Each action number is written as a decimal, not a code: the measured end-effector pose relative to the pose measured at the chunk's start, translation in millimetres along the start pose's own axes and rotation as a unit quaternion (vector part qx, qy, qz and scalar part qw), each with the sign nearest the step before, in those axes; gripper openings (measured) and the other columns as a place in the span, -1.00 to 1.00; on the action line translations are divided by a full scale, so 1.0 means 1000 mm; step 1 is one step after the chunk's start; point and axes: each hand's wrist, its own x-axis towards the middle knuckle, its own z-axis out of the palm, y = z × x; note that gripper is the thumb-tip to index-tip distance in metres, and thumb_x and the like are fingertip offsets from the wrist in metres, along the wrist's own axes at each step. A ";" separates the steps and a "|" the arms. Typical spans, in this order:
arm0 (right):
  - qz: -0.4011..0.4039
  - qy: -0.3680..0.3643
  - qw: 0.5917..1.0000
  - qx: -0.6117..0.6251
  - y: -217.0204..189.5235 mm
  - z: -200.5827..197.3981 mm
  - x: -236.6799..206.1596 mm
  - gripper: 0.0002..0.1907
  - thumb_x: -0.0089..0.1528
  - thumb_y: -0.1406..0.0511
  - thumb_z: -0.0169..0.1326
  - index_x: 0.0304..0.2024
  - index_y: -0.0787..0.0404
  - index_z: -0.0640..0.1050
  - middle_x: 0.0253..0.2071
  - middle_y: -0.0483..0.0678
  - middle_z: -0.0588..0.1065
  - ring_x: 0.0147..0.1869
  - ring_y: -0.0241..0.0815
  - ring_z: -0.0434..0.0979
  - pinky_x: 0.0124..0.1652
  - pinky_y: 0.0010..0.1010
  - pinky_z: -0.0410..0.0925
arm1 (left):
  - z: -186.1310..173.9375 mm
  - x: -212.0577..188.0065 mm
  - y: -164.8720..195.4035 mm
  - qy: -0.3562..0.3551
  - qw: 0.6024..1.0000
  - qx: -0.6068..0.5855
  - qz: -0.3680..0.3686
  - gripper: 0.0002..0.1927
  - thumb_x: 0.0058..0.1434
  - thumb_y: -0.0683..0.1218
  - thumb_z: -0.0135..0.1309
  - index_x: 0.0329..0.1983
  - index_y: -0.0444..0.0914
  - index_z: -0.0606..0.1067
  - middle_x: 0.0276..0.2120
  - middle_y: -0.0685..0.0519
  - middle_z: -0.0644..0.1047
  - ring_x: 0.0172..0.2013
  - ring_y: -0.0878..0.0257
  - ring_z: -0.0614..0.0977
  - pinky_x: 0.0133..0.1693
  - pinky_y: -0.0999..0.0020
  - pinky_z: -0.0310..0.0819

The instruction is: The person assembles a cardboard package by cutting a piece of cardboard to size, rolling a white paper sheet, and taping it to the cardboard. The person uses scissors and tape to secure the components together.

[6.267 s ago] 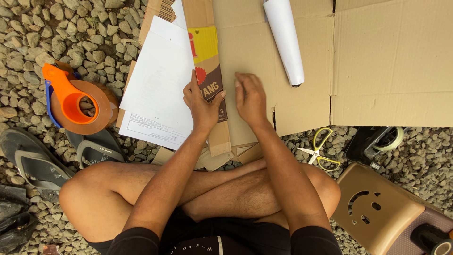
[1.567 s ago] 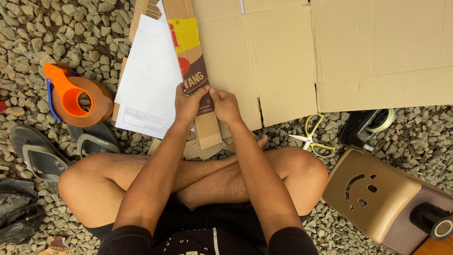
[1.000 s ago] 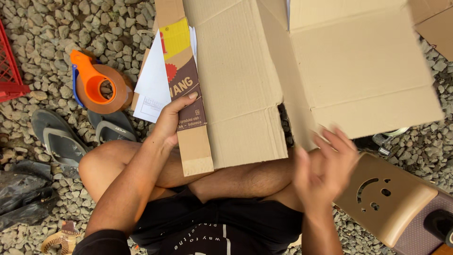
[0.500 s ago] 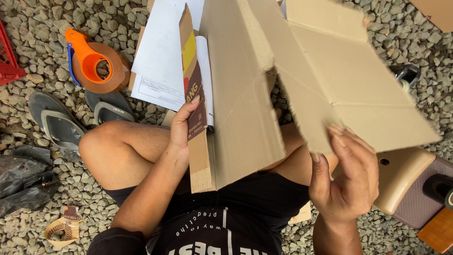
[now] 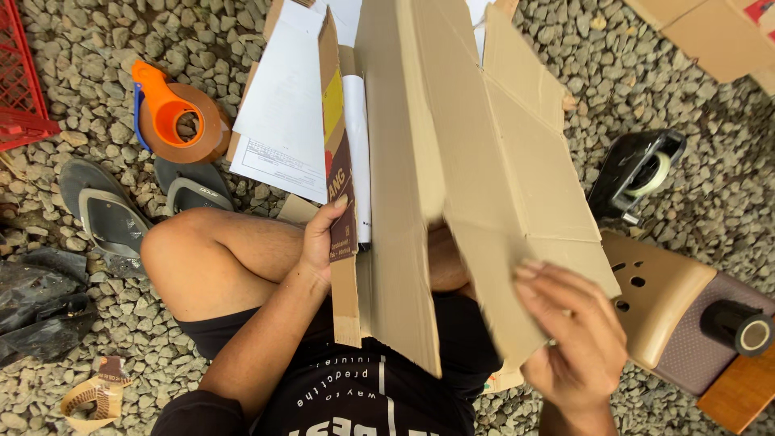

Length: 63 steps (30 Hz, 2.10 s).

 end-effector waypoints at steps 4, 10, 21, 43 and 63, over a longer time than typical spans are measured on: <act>0.065 -0.169 0.976 0.120 -0.016 -0.036 -0.013 -0.27 0.19 -0.11 0.04 0.17 0.32 0.47 0.22 0.21 0.44 0.40 0.15 0.40 0.35 0.05 0.25 | -0.037 0.000 0.001 -0.046 0.998 0.045 0.000 -0.61 0.31 -0.06 0.12 0.13 -0.35 0.48 -0.17 -0.07 0.64 -0.24 0.18 0.69 -0.16 0.28 0.63; 0.145 -0.133 0.956 0.216 -0.046 -0.047 -0.053 -0.37 0.38 -0.03 0.03 0.31 0.25 0.39 0.39 0.19 0.37 0.52 0.16 0.40 0.46 0.08 0.28 | -0.059 -0.025 -0.026 -0.095 0.979 0.168 0.060 -0.59 0.26 -0.07 0.20 0.10 -0.36 0.47 -0.19 -0.02 0.60 -0.25 0.20 0.66 -0.21 0.27 0.62; 0.146 -0.181 0.959 0.163 -0.117 0.063 -0.004 -0.19 0.28 0.33 0.21 0.45 0.48 0.11 0.47 0.32 0.22 0.56 0.19 0.27 0.40 -0.14 0.22 | -0.022 -0.085 -0.007 -0.177 0.909 0.360 0.115 -0.56 0.16 -0.14 0.29 0.08 -0.29 0.45 -0.13 0.09 0.58 -0.10 0.34 0.61 -0.04 0.40 0.55; 0.058 -0.151 0.970 0.180 -0.129 0.163 -0.002 -0.41 0.38 0.39 0.08 0.41 0.50 0.25 0.47 0.39 0.23 0.56 0.31 0.29 0.44 -0.10 0.27 | -0.087 -0.117 -0.011 -0.191 0.934 0.261 0.154 0.05 0.05 0.21 0.46 0.45 -0.31 0.20 0.22 0.03 0.45 0.24 0.23 0.49 0.26 0.25 0.43; 0.080 -0.083 0.989 0.094 -0.128 0.151 -0.011 -0.44 0.34 0.43 0.19 0.32 0.50 0.30 0.22 0.33 0.41 0.29 0.22 0.52 0.23 -0.18 0.45 | -0.053 -0.128 -0.011 -0.087 0.892 0.385 0.218 -0.72 0.19 -0.20 0.32 -0.06 -0.34 0.56 -0.23 0.06 0.65 -0.22 0.32 0.67 -0.14 0.41 0.61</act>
